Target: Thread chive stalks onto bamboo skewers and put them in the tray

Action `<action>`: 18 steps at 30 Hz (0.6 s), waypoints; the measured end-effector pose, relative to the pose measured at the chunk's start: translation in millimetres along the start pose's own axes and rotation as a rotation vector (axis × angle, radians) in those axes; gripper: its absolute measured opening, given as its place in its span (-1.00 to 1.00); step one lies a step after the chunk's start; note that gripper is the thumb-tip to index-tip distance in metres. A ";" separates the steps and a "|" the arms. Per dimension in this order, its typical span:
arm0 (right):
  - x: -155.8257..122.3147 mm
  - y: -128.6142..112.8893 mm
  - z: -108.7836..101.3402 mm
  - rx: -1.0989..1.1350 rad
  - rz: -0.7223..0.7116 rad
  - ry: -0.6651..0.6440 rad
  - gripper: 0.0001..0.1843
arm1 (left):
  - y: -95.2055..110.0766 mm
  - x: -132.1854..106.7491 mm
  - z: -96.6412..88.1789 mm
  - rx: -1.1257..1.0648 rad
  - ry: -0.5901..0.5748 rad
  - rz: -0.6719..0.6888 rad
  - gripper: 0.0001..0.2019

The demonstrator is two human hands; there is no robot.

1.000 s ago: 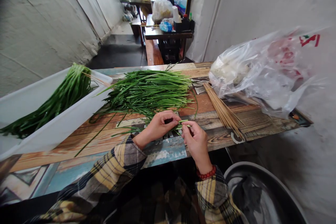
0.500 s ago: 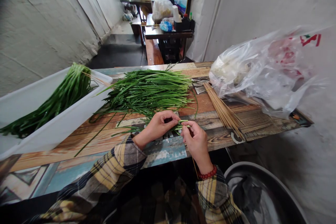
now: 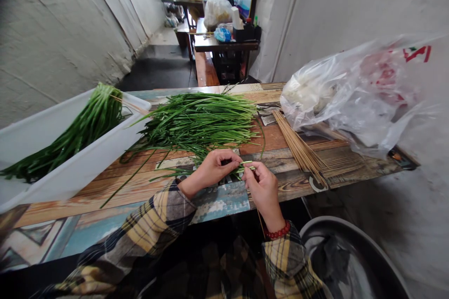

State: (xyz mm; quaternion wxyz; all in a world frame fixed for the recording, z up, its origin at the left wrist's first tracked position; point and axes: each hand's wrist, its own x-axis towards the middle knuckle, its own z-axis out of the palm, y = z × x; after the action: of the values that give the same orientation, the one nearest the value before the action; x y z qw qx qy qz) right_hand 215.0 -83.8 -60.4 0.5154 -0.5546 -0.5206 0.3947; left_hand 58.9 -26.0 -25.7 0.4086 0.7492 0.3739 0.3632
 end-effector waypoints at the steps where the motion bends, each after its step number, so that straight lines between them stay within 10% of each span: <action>1: 0.0 0.0 0.0 0.003 0.004 0.001 -0.73 | 0.0 0.1 0.4 -0.005 0.008 -0.003 -0.87; 18: 1.0 -1.1 0.5 0.032 0.028 -0.015 -0.74 | 1.0 0.8 -0.3 -0.027 -0.001 -0.019 -0.86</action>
State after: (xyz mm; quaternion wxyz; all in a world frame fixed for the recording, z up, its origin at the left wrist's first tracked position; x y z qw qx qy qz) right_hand 214.5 -82.8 -59.3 0.5147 -0.5507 -0.5101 0.4143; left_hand 59.3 -25.6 -24.5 0.4221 0.7402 0.3759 0.3641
